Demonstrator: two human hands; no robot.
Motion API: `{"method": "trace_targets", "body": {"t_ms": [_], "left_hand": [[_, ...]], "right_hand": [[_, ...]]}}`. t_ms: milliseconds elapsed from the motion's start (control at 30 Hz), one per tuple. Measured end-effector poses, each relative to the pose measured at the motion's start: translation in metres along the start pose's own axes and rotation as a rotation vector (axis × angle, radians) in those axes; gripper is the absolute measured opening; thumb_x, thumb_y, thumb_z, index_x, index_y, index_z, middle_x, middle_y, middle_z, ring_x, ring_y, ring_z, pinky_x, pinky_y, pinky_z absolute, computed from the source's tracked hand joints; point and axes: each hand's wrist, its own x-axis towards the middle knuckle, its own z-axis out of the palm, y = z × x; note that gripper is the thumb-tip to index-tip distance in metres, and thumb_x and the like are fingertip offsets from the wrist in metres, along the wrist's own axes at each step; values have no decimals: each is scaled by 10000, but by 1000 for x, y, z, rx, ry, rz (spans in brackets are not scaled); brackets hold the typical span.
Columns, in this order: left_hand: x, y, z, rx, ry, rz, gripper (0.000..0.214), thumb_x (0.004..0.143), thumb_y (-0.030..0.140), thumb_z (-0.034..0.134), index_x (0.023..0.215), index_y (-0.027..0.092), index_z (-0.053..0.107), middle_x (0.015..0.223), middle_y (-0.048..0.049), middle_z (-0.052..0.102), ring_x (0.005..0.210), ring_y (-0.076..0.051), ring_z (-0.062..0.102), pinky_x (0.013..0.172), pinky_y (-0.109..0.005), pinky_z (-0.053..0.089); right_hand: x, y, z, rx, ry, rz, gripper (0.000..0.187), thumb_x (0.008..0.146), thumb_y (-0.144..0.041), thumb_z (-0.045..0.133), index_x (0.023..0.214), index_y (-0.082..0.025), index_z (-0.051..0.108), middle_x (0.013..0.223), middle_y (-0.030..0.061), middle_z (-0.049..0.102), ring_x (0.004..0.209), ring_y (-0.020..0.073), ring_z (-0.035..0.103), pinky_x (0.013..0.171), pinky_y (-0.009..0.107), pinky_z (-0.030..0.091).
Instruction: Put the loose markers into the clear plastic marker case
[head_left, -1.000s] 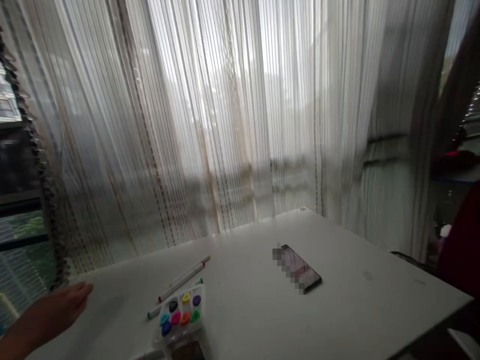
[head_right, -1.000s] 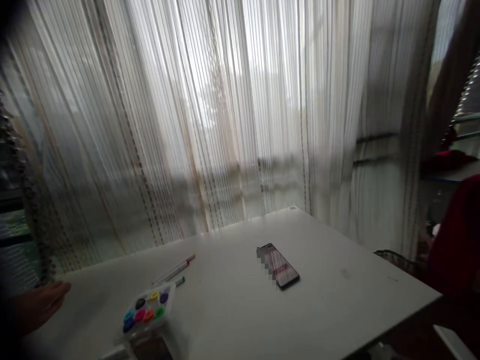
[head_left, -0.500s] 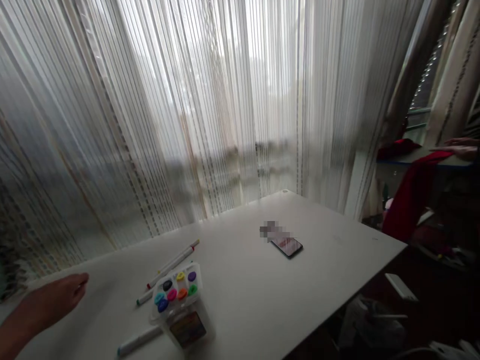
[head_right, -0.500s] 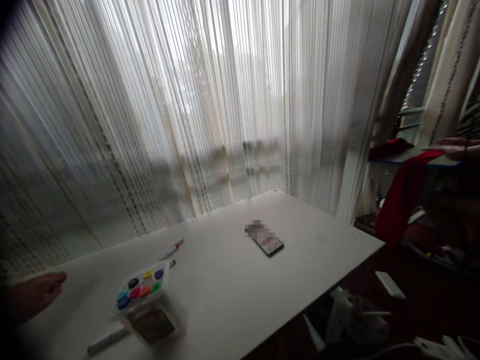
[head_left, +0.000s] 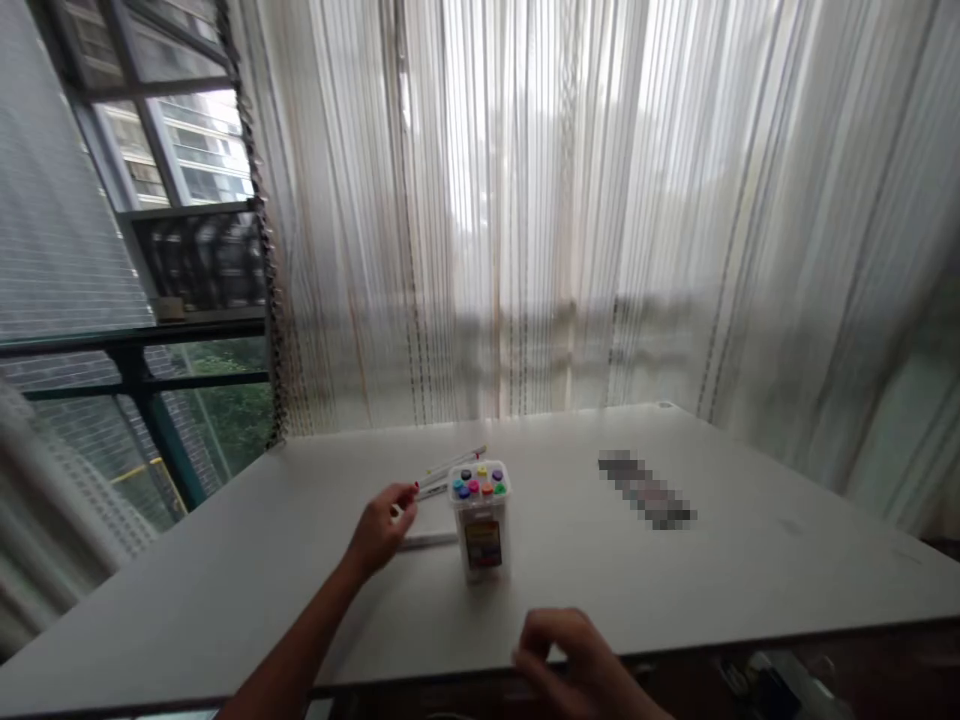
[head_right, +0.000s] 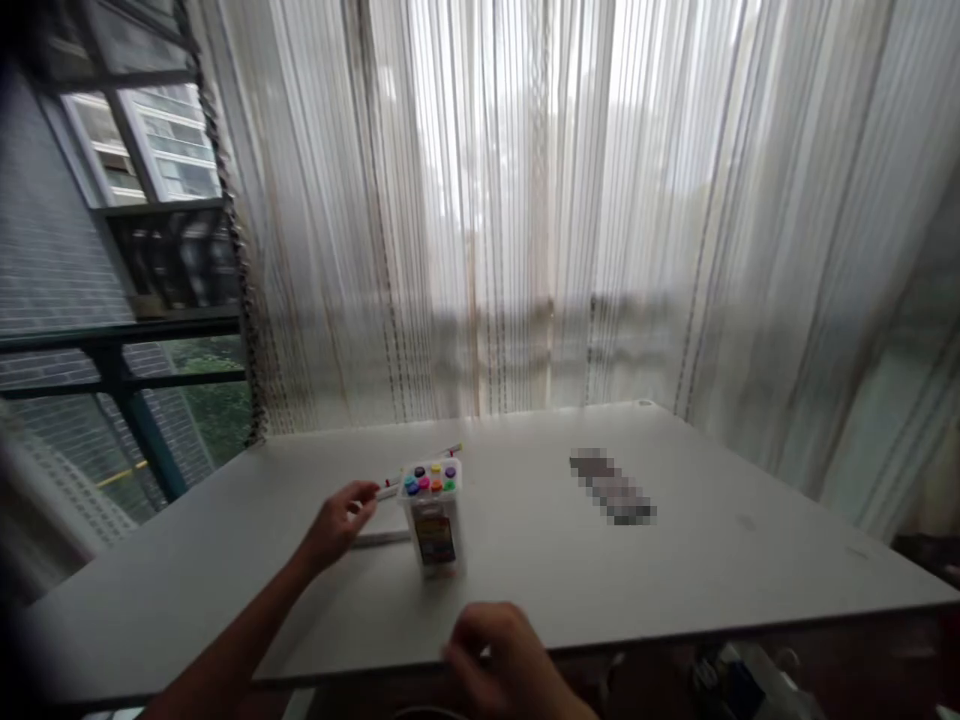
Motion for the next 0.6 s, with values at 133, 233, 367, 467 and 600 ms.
{"method": "trace_targets", "body": {"t_ms": [133, 233, 367, 467, 600], "left_hand": [[-11, -6, 30, 302, -289, 279, 388, 658, 332, 586, 1018, 190, 615, 1124, -104, 586, 1074, -253, 494, 951, -382, 351], [-6, -12, 43, 436, -383, 286, 293, 678, 338, 588, 939, 214, 632, 1098, -82, 589, 1055, -253, 498, 933, -385, 351], [-10, -14, 43, 461, -353, 222, 177, 768, 291, 490, 857, 206, 617, 964, -61, 618, 942, -221, 542, 836, -333, 389], [-14, -10, 36, 326, -161, 146, 190, 810, 314, 430, 881, 207, 569, 862, -51, 620, 822, -197, 569, 739, -298, 406], [-9, 11, 24, -357, 204, 13, 266, 818, 450, 406, 866, 200, 483, 599, 33, 476, 460, -102, 436, 456, -216, 340]], "right_hand": [[69, 7, -6, -242, 33, 112, 202, 758, -211, 448, 584, -162, 538, 564, -1, 541, 569, 131, 483, 563, 252, 353], [112, 18, -1, -362, 3, 170, 128, 704, -162, 453, 621, -168, 550, 621, 9, 583, 628, 149, 526, 572, 240, 343], [123, 27, 16, -445, 64, 121, 191, 757, -209, 401, 647, -183, 555, 652, 24, 609, 624, 157, 536, 551, 241, 322], [114, 28, 20, -371, 107, 52, 215, 763, -236, 388, 604, -181, 522, 607, 26, 578, 606, 158, 521, 551, 247, 334], [113, 23, 12, -124, 198, -30, 295, 770, -384, 409, 573, -186, 502, 548, 14, 510, 553, 161, 489, 517, 260, 366]]}}
